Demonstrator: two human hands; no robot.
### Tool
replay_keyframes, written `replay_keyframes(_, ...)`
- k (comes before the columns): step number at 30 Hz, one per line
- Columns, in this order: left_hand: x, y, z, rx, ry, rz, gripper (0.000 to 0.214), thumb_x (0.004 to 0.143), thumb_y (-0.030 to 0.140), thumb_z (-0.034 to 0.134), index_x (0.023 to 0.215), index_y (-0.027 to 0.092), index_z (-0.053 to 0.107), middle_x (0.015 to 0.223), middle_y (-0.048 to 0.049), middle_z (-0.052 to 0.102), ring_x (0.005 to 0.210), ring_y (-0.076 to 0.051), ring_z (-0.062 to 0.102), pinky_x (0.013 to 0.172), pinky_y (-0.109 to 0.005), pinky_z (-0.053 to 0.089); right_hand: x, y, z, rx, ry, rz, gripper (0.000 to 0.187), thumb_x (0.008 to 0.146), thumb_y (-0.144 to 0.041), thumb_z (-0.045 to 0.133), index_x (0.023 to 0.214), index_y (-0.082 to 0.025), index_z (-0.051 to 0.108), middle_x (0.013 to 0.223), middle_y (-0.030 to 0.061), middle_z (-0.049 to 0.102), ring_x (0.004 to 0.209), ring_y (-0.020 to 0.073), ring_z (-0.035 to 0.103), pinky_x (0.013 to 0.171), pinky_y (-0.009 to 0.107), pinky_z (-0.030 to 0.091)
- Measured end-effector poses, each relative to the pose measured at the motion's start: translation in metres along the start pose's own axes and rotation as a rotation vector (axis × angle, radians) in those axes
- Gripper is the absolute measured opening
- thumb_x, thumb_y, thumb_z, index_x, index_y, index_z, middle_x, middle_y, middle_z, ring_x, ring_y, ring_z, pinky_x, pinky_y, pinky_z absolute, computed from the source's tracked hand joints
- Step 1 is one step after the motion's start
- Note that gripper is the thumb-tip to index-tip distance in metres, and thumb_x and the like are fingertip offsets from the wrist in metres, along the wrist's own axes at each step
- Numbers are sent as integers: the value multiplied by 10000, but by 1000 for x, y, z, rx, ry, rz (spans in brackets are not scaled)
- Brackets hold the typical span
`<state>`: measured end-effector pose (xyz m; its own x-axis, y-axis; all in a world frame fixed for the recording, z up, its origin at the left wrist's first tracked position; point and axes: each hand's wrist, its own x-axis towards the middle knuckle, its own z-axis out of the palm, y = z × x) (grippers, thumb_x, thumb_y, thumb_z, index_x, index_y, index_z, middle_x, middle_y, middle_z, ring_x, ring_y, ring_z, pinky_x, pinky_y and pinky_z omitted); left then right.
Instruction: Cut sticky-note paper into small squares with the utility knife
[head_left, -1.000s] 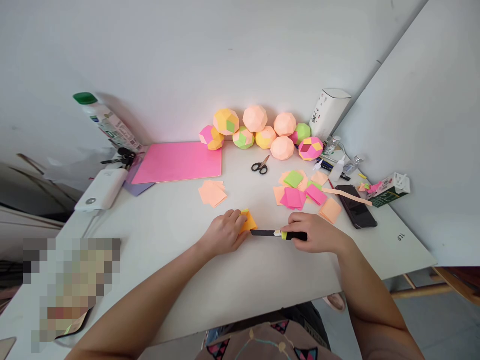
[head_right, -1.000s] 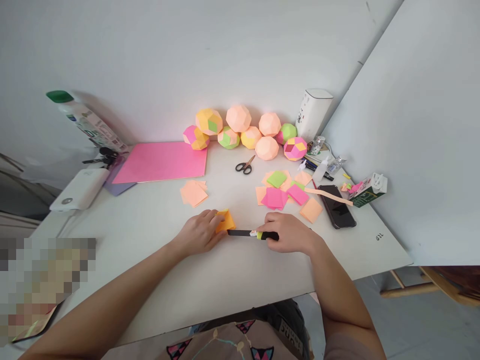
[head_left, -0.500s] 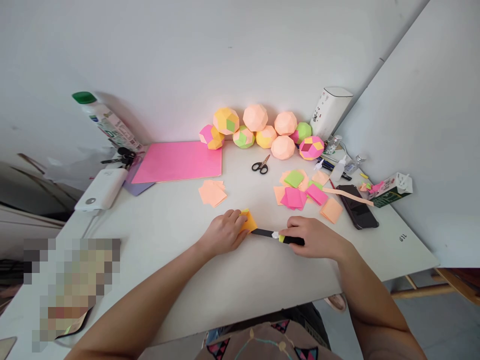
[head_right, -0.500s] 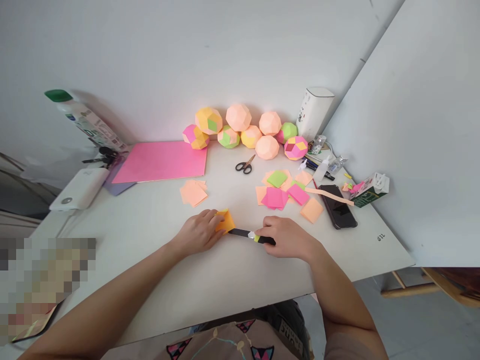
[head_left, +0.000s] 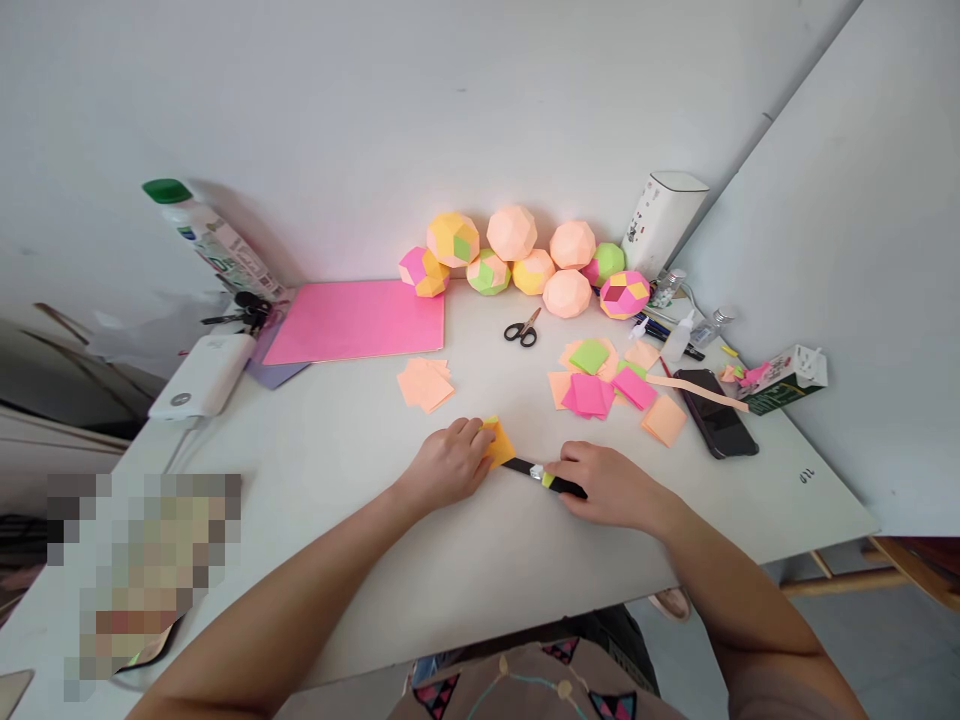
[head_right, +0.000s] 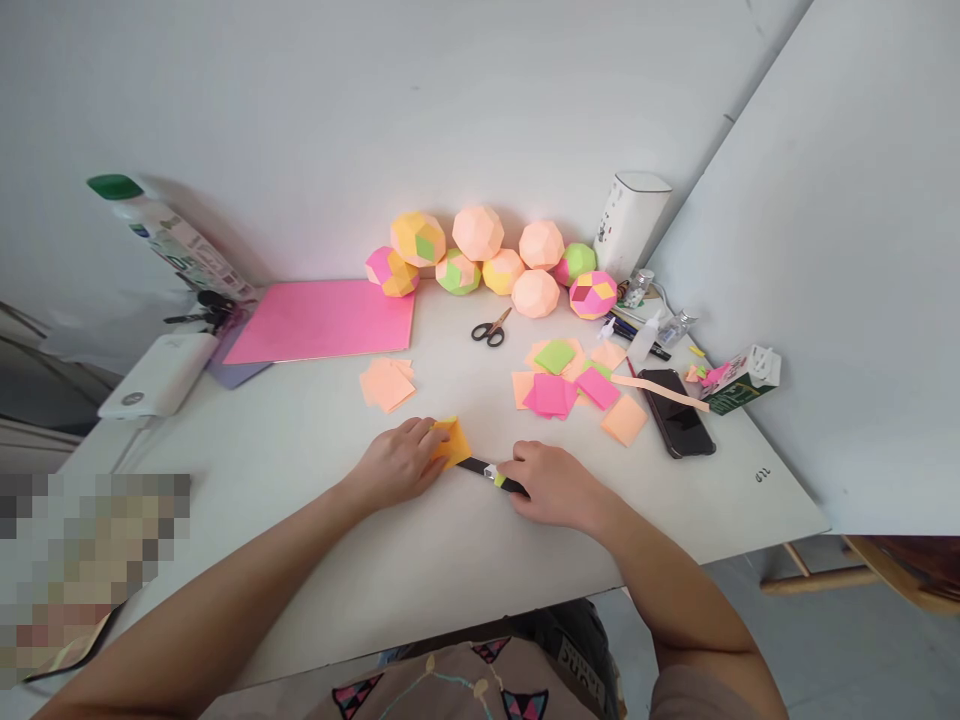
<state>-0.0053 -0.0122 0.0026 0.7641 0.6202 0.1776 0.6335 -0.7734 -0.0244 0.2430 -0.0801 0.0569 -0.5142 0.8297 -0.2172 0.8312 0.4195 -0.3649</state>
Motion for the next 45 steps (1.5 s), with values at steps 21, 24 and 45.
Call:
replay_keyframes(21,0,1,-1,-3,13,5,129,887,236,439,943,157,523,833,-68,572,705,-193,525,506,-284,369,2,3,0,-33,25,52,372,810,-152,550,1164,-187,660,941,77,588,812,183,579,697,280,464)
replay_keyframes(24,0,0,0,-2,19,9,125,888,235,437,934,157,522,827,-67,570,704,-195,526,505,-286,369,2,4,0,-43,25,60,375,810,-149,548,1167,-182,661,949,79,591,817,185,580,696,280,463)
replay_keyframes(45,0,1,-1,-19,2,-5,146,881,223,417,944,158,531,816,-63,556,707,-193,523,511,-283,370,13,4,8,-86,105,76,394,833,-171,544,1217,-160,631,948,92,605,848,199,578,684,286,467)
